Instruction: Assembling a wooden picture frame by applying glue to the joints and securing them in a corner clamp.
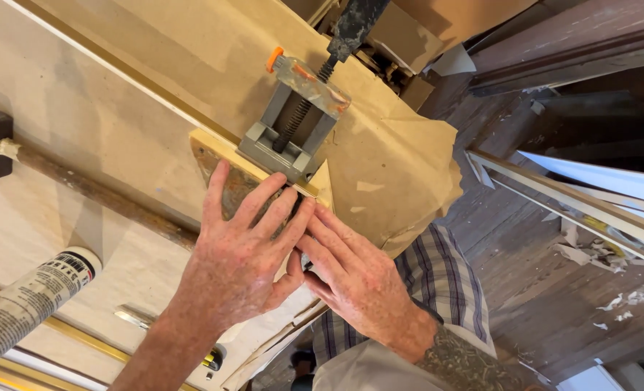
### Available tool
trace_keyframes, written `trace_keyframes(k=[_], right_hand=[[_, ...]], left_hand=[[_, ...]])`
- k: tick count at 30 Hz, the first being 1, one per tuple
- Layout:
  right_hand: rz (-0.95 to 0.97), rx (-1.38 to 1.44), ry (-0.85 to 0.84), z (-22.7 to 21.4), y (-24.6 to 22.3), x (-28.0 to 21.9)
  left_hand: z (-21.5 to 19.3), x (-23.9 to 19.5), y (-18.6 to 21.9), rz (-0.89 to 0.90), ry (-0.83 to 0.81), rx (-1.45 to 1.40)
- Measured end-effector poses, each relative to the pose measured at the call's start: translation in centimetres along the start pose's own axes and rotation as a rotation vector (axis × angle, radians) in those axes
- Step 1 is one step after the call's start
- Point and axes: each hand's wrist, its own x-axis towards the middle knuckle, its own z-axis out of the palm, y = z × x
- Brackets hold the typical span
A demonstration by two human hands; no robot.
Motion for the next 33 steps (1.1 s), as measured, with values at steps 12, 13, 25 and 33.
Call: trace_keyframes(k=[12,13,25,33], right_hand=[[-0.044,0.029,0.001,-0.4,0.4,0.2],[-0.063,0.038,-0.019,-0.4,0.6,0.0],[0.435,0.627,0.087,-1.7,1.6,0.6],[0.630,0.780,0.018,-2.8,-0.2,1.4]], left_hand=[[-1.0,0.8,0.7,-0.059,-0.048,0.049],[-1.1,0.8,0.8,-0.050,-0.065,0.063],[-0.7,0.2,0.6,-0.032,-0.113,0.065],[-0.6,0.1,0.6,-0.023,-0.103,0.066]])
